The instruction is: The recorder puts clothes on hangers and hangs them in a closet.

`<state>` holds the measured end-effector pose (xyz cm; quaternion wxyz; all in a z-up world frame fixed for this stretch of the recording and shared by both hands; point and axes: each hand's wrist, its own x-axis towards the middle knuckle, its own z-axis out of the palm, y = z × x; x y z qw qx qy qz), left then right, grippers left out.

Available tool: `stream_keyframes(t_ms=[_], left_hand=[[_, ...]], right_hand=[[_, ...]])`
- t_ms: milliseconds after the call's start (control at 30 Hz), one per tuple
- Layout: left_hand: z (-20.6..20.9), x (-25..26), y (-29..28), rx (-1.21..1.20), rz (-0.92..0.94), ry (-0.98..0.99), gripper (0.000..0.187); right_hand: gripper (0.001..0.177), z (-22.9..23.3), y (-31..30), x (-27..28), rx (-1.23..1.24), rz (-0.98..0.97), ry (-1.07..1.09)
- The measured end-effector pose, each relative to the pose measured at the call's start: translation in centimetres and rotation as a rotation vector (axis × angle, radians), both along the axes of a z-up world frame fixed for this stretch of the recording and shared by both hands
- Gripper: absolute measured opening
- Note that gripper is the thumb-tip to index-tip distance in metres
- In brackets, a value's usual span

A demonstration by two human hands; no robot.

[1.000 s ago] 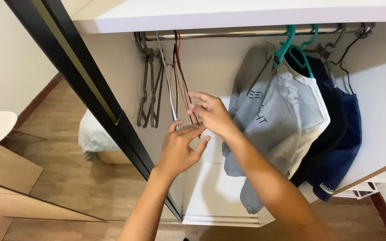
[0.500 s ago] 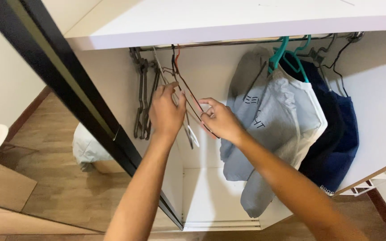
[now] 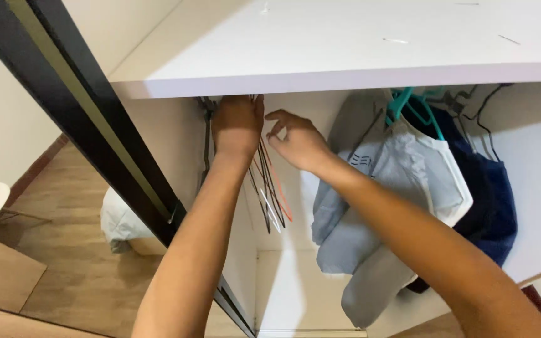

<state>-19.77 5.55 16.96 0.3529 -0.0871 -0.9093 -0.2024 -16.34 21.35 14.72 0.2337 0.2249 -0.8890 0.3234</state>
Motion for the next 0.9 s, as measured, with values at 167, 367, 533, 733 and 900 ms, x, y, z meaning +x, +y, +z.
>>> stream_keyframes(t_ms=[167,367,533,733,900], left_hand=[[0.8,0.0,-1.1,0.26,-0.048,-0.026,0.034],[-0.5,2.1,-1.0,0.412,-0.091,-0.008,0.023],[-4.2,5.1,-0.9,0.559,-0.141,0.002,0.017],[-7.8,6.3,-1.3,0.483,-0.312,0.117,0.02],[-7.8,8.8,-1.3,0.461,-0.323,0.105,0.022]], right_hand=[[0.037,0.3,-1.5,-3.1,-0.174,-0.033,-0.033],[0.027,-1.5,-3.4,-3.2,-0.409,-0.039,0.109],[0.03,-3.2,-4.8,0.9,-0.516,0.011,0.174],[0.03,-5.1,-3.9,2.3,-0.45,0.047,0.123],[0.026,-5.2,-3.2,3.9,-0.423,0.068,0.09]])
